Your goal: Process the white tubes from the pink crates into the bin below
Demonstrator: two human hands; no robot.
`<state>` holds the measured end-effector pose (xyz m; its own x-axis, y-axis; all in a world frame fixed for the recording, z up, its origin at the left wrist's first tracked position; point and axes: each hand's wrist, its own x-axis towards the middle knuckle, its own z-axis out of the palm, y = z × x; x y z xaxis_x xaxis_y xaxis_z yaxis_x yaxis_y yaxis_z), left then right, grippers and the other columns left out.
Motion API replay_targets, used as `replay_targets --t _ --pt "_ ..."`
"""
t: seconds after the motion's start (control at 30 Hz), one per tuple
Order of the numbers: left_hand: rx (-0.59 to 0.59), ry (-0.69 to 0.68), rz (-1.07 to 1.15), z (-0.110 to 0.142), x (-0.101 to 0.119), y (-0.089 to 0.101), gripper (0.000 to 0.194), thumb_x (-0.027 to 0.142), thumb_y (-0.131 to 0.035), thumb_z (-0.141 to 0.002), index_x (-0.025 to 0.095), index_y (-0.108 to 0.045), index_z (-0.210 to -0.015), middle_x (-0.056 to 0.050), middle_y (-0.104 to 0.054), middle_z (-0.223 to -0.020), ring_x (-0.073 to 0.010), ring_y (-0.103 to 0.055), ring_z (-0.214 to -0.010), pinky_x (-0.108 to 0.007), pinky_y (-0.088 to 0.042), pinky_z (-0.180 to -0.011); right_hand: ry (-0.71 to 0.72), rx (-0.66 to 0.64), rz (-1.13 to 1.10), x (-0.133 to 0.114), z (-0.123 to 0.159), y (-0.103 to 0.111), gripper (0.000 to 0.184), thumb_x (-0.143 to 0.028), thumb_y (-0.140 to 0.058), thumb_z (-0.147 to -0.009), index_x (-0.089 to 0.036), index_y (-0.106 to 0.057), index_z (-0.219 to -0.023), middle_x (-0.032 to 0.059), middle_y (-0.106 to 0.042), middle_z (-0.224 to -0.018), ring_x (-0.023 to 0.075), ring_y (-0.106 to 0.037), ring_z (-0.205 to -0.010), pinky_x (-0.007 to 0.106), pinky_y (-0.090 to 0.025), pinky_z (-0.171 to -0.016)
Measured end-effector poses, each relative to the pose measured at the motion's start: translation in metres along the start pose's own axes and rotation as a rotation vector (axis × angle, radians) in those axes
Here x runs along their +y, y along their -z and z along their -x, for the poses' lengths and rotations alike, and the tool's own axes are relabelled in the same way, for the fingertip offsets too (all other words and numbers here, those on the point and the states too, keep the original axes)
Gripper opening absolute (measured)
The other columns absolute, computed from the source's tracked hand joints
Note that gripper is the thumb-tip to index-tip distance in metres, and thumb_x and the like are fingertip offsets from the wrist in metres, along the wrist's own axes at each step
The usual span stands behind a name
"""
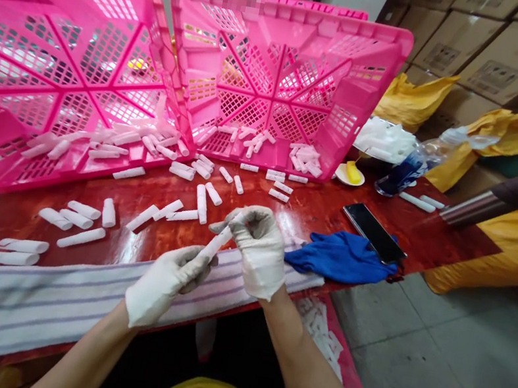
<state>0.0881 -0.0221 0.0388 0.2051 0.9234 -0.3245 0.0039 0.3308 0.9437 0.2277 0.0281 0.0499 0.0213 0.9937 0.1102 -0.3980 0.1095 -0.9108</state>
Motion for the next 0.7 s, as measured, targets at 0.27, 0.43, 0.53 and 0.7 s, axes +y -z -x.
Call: replay_targets --t 0.27,0.43,0.53,0.7 --pt "0.270 -0.152 -0.268 -0.001 -0.012 -0.003 0.037 0.049 -0.052 -0.082 0.014 -0.059 -0.093 -0.001 -0.055 -0.071 -0.0102 -0.047 -0.061 -0.023 -0.037 -0.058 -0.043 -0.101 0.233 0.022 -0.001 0.003 0.032 -0.049 -0.065 -0.074 -0.022 -0.052 -0.085 -0.0002 -0.060 -0.079 0.0146 -0.059 -0.077 0.029 -0.052 -0.070" --pt "0.284 -0.150 -0.241 -0.003 -0.011 -0.002 0.036 0.047 -0.057 -0.080 0.015 -0.059 -0.095 -0.002 -0.057 -0.075 -0.0104 -0.050 -0.064 -0.022 -0.039 -0.061 -0.040 -0.131 0.251 0.025 0.001 0.009 0.032 -0.051 -0.063 -0.075 -0.020 -0.057 -0.080 0.0009 -0.059 -0.077 0.0141 -0.056 -0.074 0.028 -0.050 -0.068" --pt "-0.084 0.025 0.191 -0.001 -0.007 0.005 0.040 0.053 -0.053 -0.081 0.013 -0.056 -0.087 0.004 -0.040 -0.060 -0.0033 -0.029 -0.045 -0.018 -0.024 -0.044 -0.024 -0.206 0.255 0.015 0.001 0.014 0.028 -0.046 -0.064 -0.076 -0.019 -0.059 -0.078 0.0005 -0.057 -0.075 0.0128 -0.054 -0.071 0.026 -0.047 -0.067" --pt "-0.510 0.225 0.647 0.004 -0.005 0.009 0.040 0.052 -0.049 -0.084 0.013 -0.054 -0.082 0.009 -0.019 -0.054 -0.0009 -0.009 -0.040 -0.017 -0.015 -0.039 0.045 -0.441 0.283 0.002 0.006 0.021 0.020 -0.037 -0.057 -0.085 -0.018 -0.059 -0.079 0.0024 -0.054 -0.087 0.0114 -0.051 -0.078 0.024 -0.043 -0.072"
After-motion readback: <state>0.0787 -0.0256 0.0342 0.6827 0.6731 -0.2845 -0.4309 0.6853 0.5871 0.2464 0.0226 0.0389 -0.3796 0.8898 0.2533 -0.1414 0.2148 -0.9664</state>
